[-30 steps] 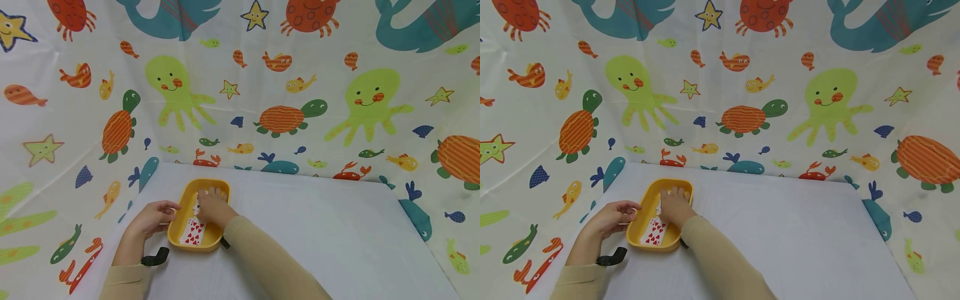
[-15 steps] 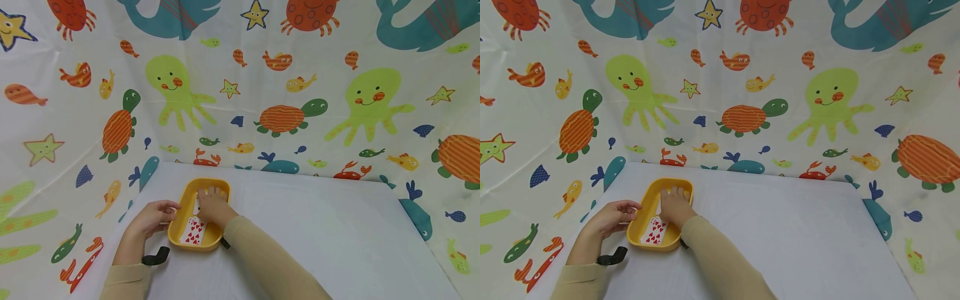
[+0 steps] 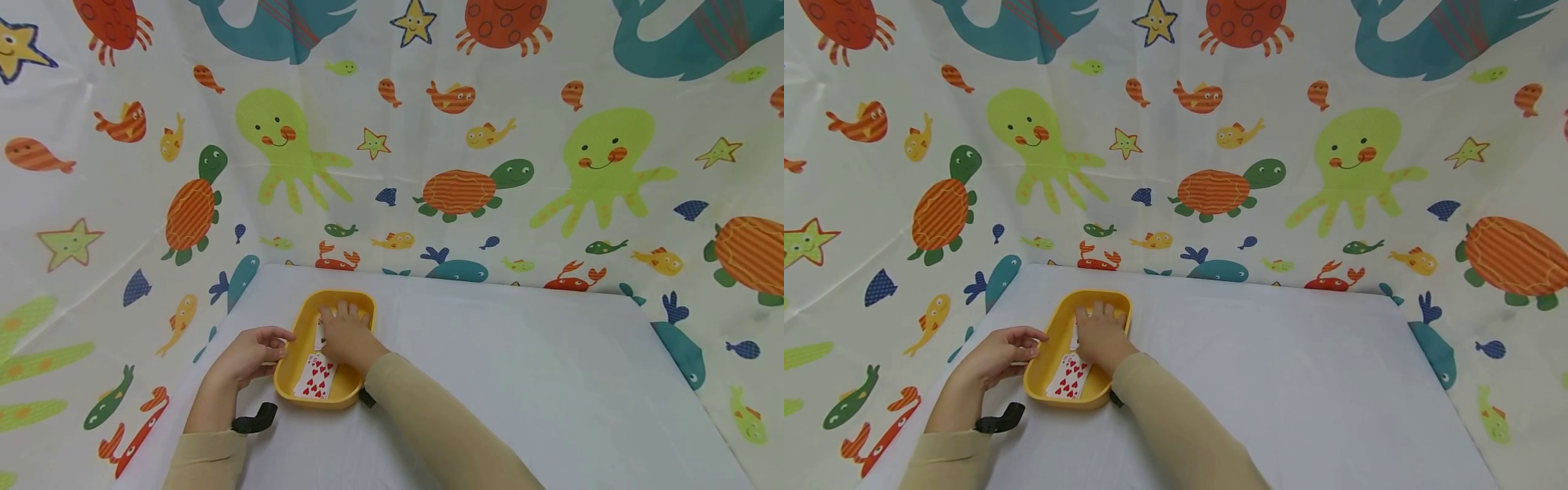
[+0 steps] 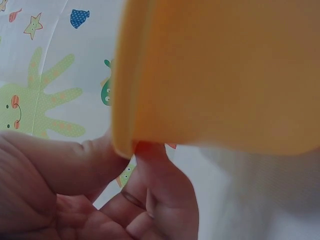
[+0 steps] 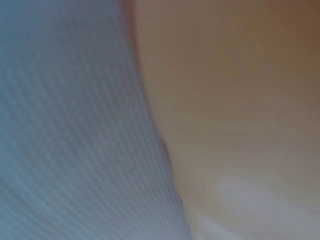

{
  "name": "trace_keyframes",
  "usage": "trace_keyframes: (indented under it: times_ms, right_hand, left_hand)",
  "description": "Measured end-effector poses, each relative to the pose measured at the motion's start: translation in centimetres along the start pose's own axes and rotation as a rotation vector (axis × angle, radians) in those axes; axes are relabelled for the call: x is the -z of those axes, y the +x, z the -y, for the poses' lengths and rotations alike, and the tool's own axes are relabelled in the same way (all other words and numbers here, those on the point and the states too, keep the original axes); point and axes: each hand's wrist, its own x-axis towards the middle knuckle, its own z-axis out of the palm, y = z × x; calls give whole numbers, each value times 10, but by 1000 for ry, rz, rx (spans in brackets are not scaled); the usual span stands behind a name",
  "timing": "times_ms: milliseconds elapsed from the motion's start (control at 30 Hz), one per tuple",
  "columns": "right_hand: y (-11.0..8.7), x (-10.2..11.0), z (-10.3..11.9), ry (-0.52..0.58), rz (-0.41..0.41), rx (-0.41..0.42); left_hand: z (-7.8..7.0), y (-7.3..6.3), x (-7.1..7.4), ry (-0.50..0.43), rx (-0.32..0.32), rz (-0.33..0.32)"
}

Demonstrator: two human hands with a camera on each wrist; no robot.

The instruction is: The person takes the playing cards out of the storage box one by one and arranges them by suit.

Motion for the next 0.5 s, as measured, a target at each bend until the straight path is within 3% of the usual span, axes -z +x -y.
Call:
trace_keyframes:
  times_ms: [500]
  right_hand:
    - [-1,-2,0,16,-92,31]
  left_hand:
    - [-1,1,1,0,6,9]
